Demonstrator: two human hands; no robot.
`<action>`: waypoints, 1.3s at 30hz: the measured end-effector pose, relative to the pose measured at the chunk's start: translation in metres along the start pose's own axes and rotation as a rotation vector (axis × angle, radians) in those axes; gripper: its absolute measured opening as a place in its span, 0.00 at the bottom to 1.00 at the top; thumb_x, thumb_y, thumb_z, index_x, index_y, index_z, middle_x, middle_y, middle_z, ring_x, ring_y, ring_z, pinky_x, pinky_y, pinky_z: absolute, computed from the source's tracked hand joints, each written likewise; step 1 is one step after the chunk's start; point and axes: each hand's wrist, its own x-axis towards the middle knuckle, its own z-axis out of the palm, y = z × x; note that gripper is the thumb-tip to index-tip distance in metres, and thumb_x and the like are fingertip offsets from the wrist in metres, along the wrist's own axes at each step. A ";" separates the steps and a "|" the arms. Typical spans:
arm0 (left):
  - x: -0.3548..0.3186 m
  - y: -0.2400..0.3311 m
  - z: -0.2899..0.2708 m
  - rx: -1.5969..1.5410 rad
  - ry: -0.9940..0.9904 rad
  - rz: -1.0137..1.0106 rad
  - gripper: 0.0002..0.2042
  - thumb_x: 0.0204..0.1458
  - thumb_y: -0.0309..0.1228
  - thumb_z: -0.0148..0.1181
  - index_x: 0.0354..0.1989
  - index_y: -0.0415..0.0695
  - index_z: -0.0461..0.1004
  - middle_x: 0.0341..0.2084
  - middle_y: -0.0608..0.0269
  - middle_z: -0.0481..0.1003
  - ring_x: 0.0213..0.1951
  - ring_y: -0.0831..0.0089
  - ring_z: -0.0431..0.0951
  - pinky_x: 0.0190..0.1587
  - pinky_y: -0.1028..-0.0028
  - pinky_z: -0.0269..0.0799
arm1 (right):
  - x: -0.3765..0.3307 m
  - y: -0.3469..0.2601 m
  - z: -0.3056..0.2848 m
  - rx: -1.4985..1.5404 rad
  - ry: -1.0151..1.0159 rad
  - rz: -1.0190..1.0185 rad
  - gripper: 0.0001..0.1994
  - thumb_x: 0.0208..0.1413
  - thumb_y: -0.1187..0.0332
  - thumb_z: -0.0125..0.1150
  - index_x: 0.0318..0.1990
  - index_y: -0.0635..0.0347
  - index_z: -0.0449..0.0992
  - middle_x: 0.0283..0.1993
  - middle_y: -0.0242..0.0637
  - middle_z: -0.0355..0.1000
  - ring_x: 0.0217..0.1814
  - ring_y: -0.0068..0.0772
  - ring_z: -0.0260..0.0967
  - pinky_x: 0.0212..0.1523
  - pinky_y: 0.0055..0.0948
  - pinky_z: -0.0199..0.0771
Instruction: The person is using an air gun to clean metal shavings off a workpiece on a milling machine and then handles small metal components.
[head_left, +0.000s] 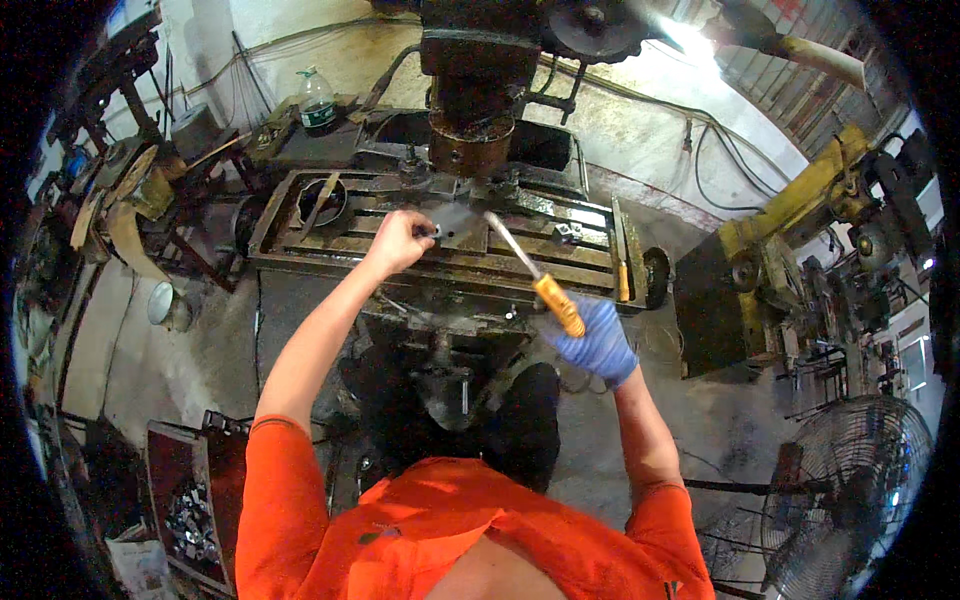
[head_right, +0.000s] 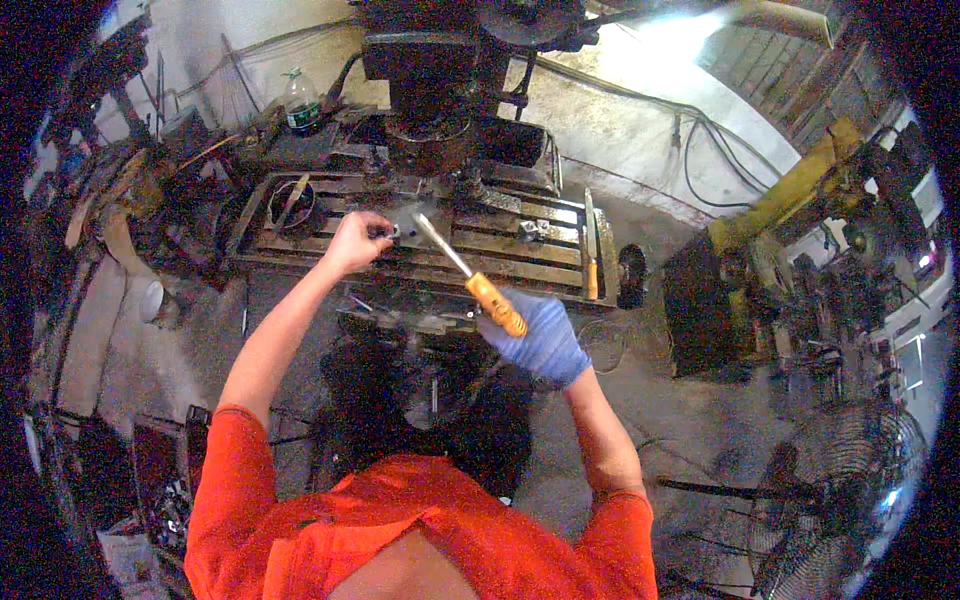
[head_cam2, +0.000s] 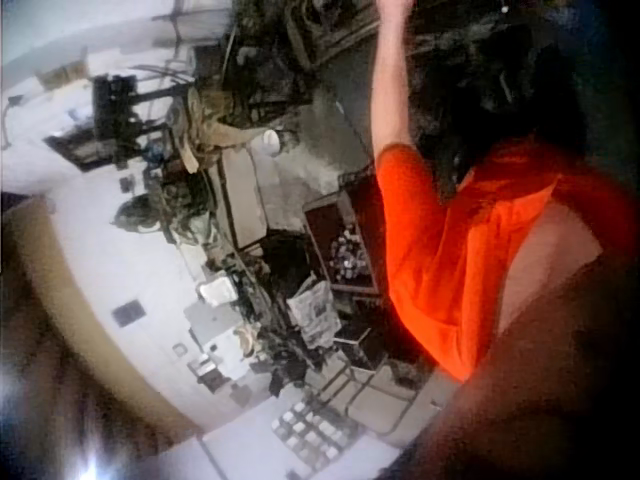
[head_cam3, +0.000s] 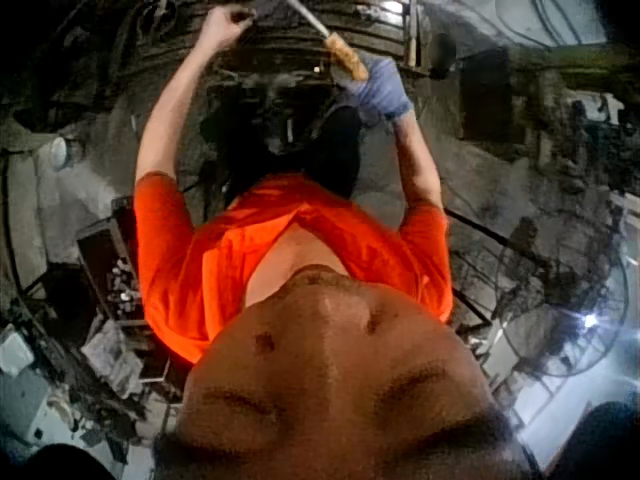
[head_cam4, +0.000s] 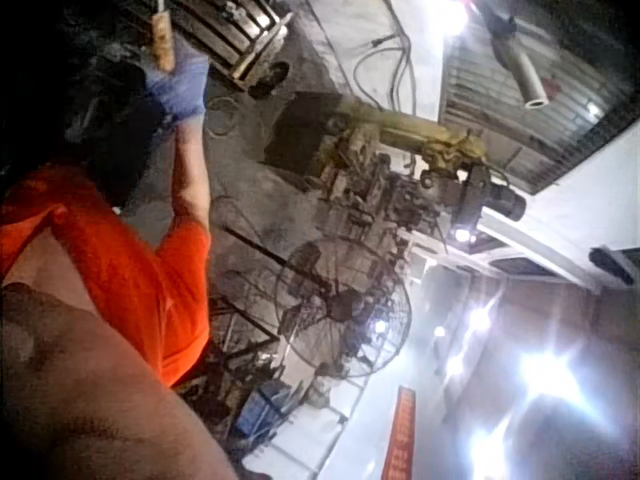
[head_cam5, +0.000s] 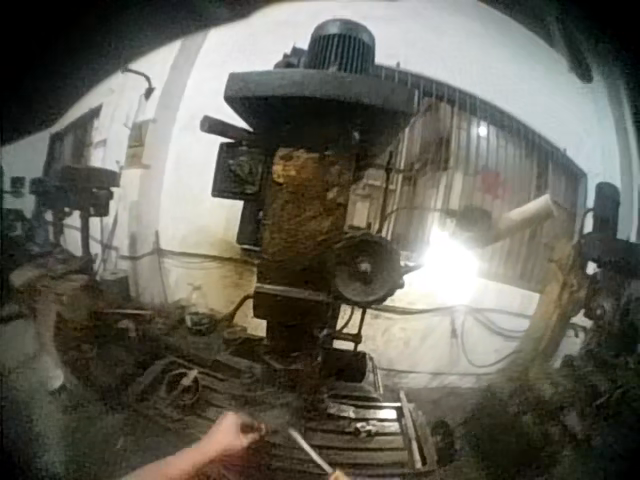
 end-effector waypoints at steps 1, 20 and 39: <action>0.011 -0.010 0.008 0.011 0.052 0.064 0.12 0.33 0.26 0.61 0.29 0.36 0.75 0.25 0.50 0.74 0.30 0.59 0.75 0.35 0.67 0.69 | 0.008 0.001 -0.001 0.058 0.075 0.061 0.12 0.44 0.60 0.61 0.33 0.57 0.75 0.24 0.44 0.71 0.24 0.31 0.71 0.27 0.28 0.68; 0.057 -0.022 0.045 0.342 0.067 0.158 0.10 0.38 0.29 0.57 0.32 0.45 0.75 0.27 0.55 0.74 0.33 0.56 0.74 0.38 0.61 0.69 | -0.001 0.148 0.096 -0.160 0.018 0.488 0.21 0.37 0.56 0.66 0.37 0.63 0.76 0.35 0.47 0.74 0.37 0.38 0.73 0.39 0.28 0.70; 0.088 -0.018 0.064 0.255 0.141 -0.232 0.17 0.39 0.37 0.61 0.38 0.44 0.70 0.27 0.53 0.75 0.34 0.55 0.75 0.35 0.60 0.71 | 0.080 0.018 -0.192 -0.084 0.893 -0.113 0.16 0.48 0.64 0.58 0.43 0.63 0.74 0.42 0.40 0.73 0.45 0.28 0.68 0.50 0.27 0.64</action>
